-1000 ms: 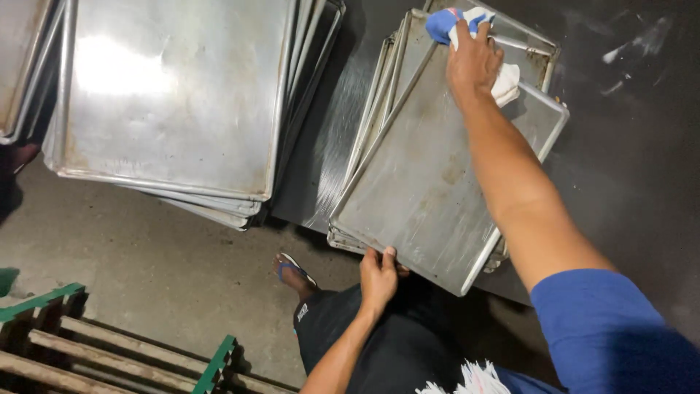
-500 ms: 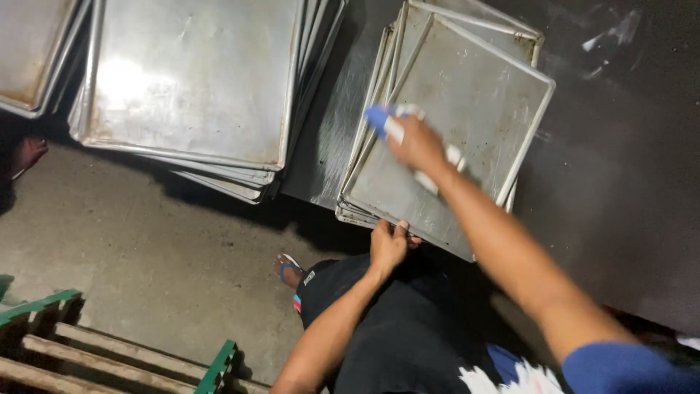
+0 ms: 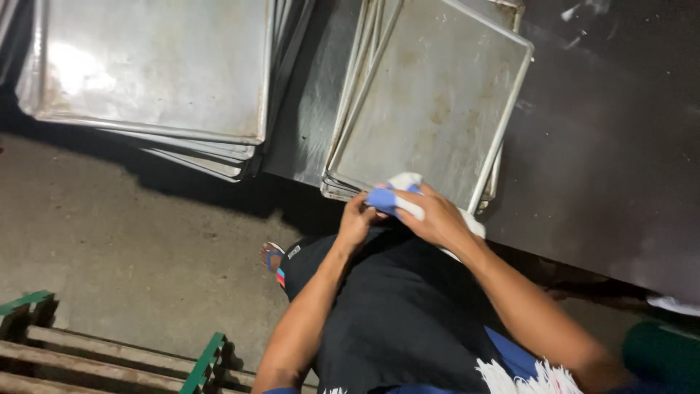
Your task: Wiping down and stacking metal baking trays in a bakery.
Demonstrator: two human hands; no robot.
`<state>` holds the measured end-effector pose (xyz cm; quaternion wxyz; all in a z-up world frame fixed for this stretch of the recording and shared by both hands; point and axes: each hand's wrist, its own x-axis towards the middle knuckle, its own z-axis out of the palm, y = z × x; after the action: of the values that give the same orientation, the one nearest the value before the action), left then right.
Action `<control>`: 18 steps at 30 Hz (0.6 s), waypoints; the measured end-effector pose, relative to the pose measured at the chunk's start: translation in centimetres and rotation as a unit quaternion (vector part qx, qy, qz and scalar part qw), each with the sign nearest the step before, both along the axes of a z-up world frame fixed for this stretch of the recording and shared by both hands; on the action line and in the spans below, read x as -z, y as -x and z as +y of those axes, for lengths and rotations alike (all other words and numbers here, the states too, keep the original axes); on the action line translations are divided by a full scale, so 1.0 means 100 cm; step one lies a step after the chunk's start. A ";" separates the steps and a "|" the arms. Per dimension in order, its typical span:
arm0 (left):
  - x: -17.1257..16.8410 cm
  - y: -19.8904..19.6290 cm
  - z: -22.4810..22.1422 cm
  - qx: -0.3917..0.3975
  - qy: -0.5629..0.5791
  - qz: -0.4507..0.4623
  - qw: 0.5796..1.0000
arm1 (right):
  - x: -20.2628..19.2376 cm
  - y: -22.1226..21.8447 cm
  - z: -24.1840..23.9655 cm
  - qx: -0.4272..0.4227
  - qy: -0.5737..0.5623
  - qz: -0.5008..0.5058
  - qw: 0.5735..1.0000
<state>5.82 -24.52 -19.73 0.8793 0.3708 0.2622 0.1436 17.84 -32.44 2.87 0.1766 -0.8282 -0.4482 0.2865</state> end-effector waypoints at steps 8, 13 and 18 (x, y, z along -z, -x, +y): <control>-0.079 -0.023 -0.001 -0.120 -0.096 0.161 0.975 | 0.003 -0.004 -0.121 0.170 0.068 -0.070 0.981; -0.071 -0.039 -0.011 -0.160 -0.099 0.156 0.970 | 0.012 -0.008 -0.092 0.211 0.086 -0.126 0.966; -0.057 -0.036 -0.019 -0.173 -0.072 0.166 0.968 | 0.033 -0.082 -0.057 0.215 0.098 -0.194 0.952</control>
<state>9.44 -26.41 -14.01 0.7559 0.4012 0.4538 0.2485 26.00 -38.11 -0.39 0.0615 -0.9578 -0.2548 0.1181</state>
